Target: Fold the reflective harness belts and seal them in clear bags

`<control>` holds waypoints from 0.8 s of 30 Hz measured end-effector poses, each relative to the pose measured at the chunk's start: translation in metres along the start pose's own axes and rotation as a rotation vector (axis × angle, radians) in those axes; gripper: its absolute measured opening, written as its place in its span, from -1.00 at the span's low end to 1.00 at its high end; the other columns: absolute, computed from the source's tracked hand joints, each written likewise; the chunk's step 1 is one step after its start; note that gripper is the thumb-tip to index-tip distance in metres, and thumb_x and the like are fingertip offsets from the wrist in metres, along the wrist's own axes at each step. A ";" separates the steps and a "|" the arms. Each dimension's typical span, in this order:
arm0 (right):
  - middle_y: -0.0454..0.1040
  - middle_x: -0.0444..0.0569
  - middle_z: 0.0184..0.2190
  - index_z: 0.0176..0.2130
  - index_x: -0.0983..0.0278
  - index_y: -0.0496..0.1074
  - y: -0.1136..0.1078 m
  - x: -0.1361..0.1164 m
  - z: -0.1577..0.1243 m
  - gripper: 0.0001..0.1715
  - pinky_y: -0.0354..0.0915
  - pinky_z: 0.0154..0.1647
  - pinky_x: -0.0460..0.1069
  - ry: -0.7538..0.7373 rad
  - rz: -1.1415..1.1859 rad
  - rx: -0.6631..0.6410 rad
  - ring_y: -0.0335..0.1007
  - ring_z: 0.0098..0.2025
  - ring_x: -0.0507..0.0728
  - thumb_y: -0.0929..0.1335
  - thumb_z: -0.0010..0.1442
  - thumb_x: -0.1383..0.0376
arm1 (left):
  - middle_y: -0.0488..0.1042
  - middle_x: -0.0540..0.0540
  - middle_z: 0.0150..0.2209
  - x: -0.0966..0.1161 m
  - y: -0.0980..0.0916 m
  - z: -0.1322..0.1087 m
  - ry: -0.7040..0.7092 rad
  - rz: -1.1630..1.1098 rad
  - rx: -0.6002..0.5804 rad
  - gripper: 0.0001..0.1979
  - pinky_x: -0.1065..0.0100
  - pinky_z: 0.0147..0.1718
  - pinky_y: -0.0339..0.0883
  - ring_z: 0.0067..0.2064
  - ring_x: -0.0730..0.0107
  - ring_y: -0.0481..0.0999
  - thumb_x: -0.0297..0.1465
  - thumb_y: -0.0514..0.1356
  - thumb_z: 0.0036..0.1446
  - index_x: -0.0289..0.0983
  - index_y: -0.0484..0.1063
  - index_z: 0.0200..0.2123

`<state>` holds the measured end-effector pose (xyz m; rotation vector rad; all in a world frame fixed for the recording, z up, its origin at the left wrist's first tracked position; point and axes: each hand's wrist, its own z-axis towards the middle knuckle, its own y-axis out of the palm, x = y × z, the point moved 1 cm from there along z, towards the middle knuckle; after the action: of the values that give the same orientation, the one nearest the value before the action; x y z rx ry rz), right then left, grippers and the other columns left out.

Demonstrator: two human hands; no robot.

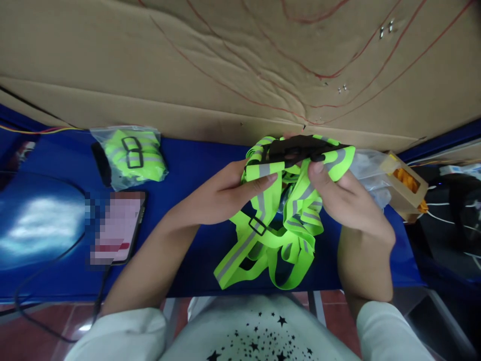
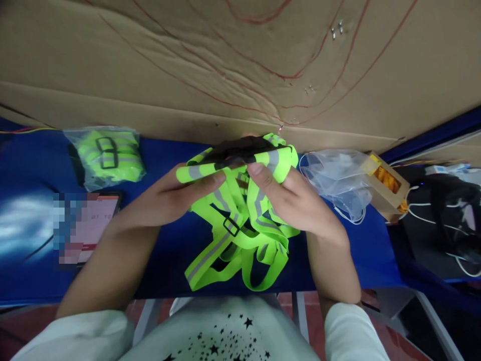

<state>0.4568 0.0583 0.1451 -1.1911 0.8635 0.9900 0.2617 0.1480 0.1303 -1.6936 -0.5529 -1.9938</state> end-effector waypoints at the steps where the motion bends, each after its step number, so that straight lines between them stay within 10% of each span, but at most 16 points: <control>1: 0.51 -0.12 0.19 0.24 0.01 0.43 0.000 -0.002 0.000 -0.55 0.12 0.54 0.24 -0.023 -0.046 -0.010 0.24 0.43 0.21 0.27 0.47 -0.01 | 0.65 -0.12 -0.17 0.001 0.000 -0.001 -0.015 0.014 -0.037 -0.72 0.19 0.05 0.49 -0.06 0.15 0.63 -0.22 0.23 0.35 -0.26 0.63 -0.07; 15: 0.46 0.00 0.24 0.13 0.15 0.53 0.003 0.006 0.014 -0.59 0.16 0.47 0.30 -0.132 -0.294 -0.101 0.24 0.41 0.28 0.32 0.43 0.04 | 0.63 -0.15 -0.02 -0.020 0.013 0.008 0.110 0.233 0.156 -0.61 0.02 0.21 0.40 0.10 0.08 0.57 -0.28 0.41 0.15 -0.19 0.57 0.05; 20: 0.28 -0.06 0.39 0.40 -0.02 0.24 -0.015 -0.014 0.002 -0.11 0.39 0.30 0.15 -0.191 -0.327 -0.032 0.40 0.28 0.25 0.54 0.20 0.07 | 0.59 -0.17 0.09 -0.022 0.015 0.004 0.042 0.122 -0.069 -0.68 0.07 0.25 0.36 0.20 0.08 0.51 -0.31 0.33 0.25 -0.22 0.57 0.05; 24: 0.66 -0.07 -0.06 0.07 0.13 0.58 -0.005 -0.024 -0.006 -0.65 0.49 -0.03 0.04 -0.217 -0.526 -0.146 0.62 -0.06 0.18 0.43 0.36 0.08 | 0.62 -0.14 -0.11 -0.030 0.021 0.001 -0.116 0.030 -0.222 -0.72 0.17 -0.01 0.51 -0.04 0.18 0.60 -0.23 0.31 0.25 -0.31 0.56 -0.10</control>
<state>0.4535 0.0484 0.1686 -1.3154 0.2824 0.7365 0.2783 0.1343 0.1012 -1.9469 -0.3517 -2.0070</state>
